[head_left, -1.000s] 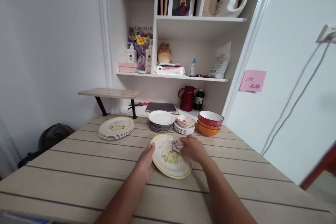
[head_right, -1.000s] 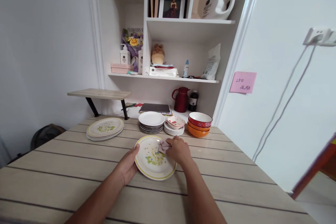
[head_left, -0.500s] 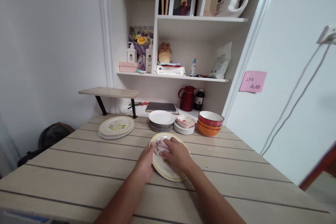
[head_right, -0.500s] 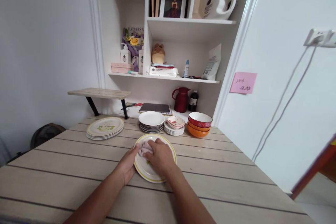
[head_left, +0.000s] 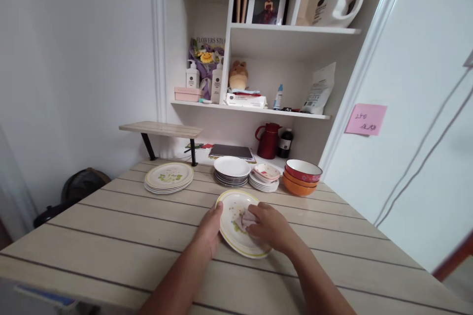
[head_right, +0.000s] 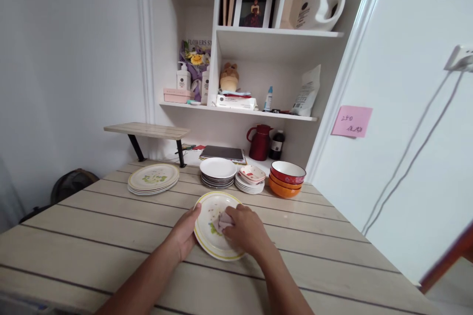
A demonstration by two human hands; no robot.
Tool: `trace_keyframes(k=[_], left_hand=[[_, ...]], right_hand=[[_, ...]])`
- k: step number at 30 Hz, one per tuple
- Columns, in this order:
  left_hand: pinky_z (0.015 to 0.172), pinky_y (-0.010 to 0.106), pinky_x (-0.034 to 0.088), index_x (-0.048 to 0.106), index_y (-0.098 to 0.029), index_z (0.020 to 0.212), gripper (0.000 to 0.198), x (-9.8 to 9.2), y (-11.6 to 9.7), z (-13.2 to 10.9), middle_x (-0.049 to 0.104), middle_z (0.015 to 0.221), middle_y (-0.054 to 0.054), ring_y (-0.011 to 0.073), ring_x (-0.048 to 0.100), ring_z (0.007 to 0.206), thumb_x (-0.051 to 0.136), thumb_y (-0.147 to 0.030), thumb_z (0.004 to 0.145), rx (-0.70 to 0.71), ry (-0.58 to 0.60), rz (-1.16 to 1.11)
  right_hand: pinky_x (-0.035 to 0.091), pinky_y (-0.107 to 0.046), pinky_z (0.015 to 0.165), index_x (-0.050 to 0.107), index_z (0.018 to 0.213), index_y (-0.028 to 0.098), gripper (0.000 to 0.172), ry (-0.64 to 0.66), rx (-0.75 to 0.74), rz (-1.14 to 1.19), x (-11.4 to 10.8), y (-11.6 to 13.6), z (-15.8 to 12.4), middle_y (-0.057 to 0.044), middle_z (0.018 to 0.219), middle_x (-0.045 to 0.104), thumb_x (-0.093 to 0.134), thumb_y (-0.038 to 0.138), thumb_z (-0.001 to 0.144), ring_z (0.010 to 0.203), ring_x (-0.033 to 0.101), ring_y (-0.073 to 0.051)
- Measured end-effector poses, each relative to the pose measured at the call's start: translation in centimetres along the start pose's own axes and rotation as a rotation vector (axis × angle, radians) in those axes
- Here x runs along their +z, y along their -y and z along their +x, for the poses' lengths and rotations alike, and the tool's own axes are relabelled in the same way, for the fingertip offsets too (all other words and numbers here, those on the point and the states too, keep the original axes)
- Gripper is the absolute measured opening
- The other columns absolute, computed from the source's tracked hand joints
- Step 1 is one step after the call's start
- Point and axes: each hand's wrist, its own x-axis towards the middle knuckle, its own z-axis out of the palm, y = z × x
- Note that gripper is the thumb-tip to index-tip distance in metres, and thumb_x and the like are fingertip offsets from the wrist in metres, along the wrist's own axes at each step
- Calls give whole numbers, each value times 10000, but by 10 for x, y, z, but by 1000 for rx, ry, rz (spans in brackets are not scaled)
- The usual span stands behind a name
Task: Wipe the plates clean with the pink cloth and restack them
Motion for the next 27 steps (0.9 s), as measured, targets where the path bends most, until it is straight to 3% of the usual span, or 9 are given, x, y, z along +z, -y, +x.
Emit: trace_keyframes(k=[4,7,14,20,27], left_hand=[[785,341,543,631,-122,1087,309,1,0,2,743,958,139,229,707,846,551,-349,893,51,-16,-42],[736,315,545,628,-134,1087,285,3,0,3,748,914,117,206,709,775,530,-331,907,67,-37,-57],[788,345,545,601,-142,1181,319,3,0,2,744,981,138,222,714,835,517,-292,912,23,-39,-43],[837,390,540,579,-113,1223,380,1,0,2,725,1049,181,254,707,901,503,-322,915,-28,-17,-21],[831,403,542,606,-105,1169,367,-1,-2,0,733,1010,182,266,708,898,553,-334,888,-22,3,-3]], right_hand=[[307,-242,689,613,913,216,180,-47,-133,103,14,27,6,-26,927,560,627,296,752,833,528,-161],[315,-240,703,606,965,239,174,-113,-119,135,22,35,17,-18,957,556,590,317,810,861,533,-158],[303,-263,700,603,1060,271,242,-169,113,-1,20,9,36,-34,1005,576,520,417,885,876,555,-172],[290,-259,644,606,1032,255,246,-12,235,-60,2,-25,21,-49,1020,586,575,359,811,860,566,-180],[313,-250,674,611,944,227,244,152,10,66,-12,-19,-2,-26,954,585,619,242,701,827,541,-166]])
